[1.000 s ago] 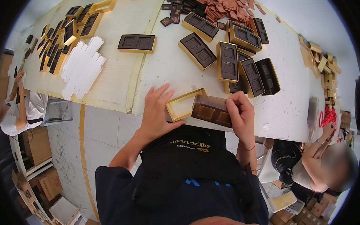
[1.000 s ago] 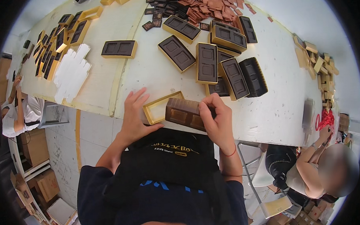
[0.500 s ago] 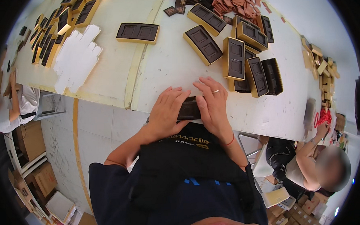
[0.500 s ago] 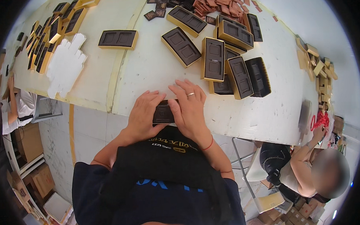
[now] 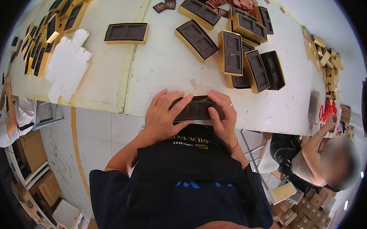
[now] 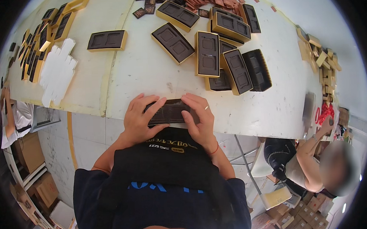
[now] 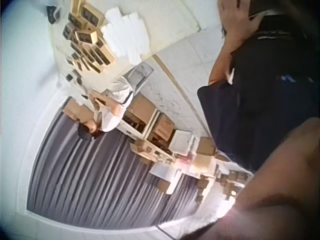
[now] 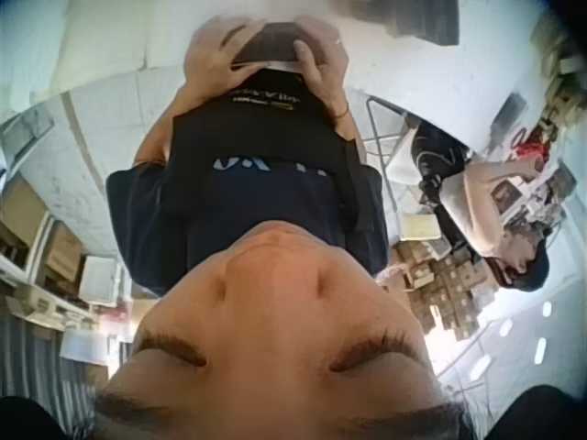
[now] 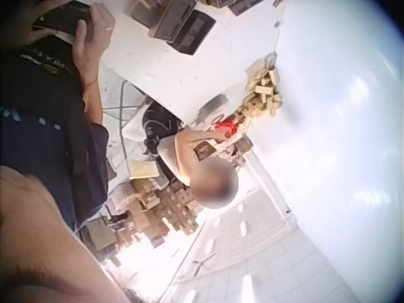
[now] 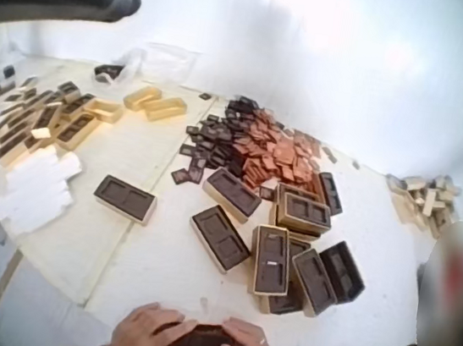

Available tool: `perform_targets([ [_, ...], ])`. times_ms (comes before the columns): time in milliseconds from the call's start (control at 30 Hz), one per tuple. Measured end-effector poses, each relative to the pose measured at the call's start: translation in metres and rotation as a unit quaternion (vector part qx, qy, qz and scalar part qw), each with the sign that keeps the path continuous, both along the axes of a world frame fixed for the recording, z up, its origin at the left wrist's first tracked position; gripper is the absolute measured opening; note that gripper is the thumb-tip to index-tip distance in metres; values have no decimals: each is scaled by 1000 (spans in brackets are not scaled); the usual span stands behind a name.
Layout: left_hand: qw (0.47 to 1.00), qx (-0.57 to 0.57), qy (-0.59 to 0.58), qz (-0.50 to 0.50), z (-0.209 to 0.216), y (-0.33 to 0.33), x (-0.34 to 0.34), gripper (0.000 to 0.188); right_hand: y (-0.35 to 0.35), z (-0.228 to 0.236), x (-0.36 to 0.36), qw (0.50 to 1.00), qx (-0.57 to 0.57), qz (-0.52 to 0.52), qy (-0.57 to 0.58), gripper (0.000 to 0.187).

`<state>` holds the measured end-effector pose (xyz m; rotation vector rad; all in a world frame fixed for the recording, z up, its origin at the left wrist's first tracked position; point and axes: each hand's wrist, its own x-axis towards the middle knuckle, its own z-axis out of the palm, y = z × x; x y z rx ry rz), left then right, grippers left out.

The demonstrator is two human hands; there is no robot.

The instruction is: The person assembles cosmetic compacts by placing small rectangular inserts into black trays and closing them with gold lids. The person handles the inserts and trays by hand, repeatedly picking, placing, and closing each unit on a white table.

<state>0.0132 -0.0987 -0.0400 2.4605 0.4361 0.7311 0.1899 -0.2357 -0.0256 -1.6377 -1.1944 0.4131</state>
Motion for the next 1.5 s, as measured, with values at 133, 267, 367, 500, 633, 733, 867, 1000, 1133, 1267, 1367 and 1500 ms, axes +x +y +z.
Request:
perform_targets([
  [133,1000,-21,-11,10,-2,0,1,77,2,5,-5,998,-40,-6,-48,40],
  [267,1000,0,-3,-6,0,1,0,74,5,0,0,994,-22,-7,-109,31],
  [367,1000,3,0,-8,2,2,1,72,10,-7,-5,996,-8,-47,-74,26],
  [500,1000,1,3,2,-1,0,1,72,14,-6,-5,997,-32,-64,-22,33],
  [633,1000,16,9,1,-3,0,-1,72,0,11,15,992,-72,107,-7,44],
  [733,998,49,21,-19,3,1,0,72,-2,13,17,990,-92,106,-1,51],
  [867,999,-5,21,-36,5,5,-2,70,-1,7,14,992,-62,88,-60,56],
  [1000,993,-97,-23,-60,0,7,-4,66,-8,9,22,985,-78,144,-59,72],
  [1133,994,-36,-52,-90,18,33,-5,60,-5,27,15,989,-31,141,-40,68],
  [1267,978,101,-179,29,61,125,16,56,-28,67,75,950,35,-212,-225,50],
  [1367,965,238,-72,80,83,225,39,54,-37,67,111,859,-90,-320,-388,32],
  [1500,971,162,-56,169,46,382,80,39,-26,52,115,861,-93,-306,-396,19],
])
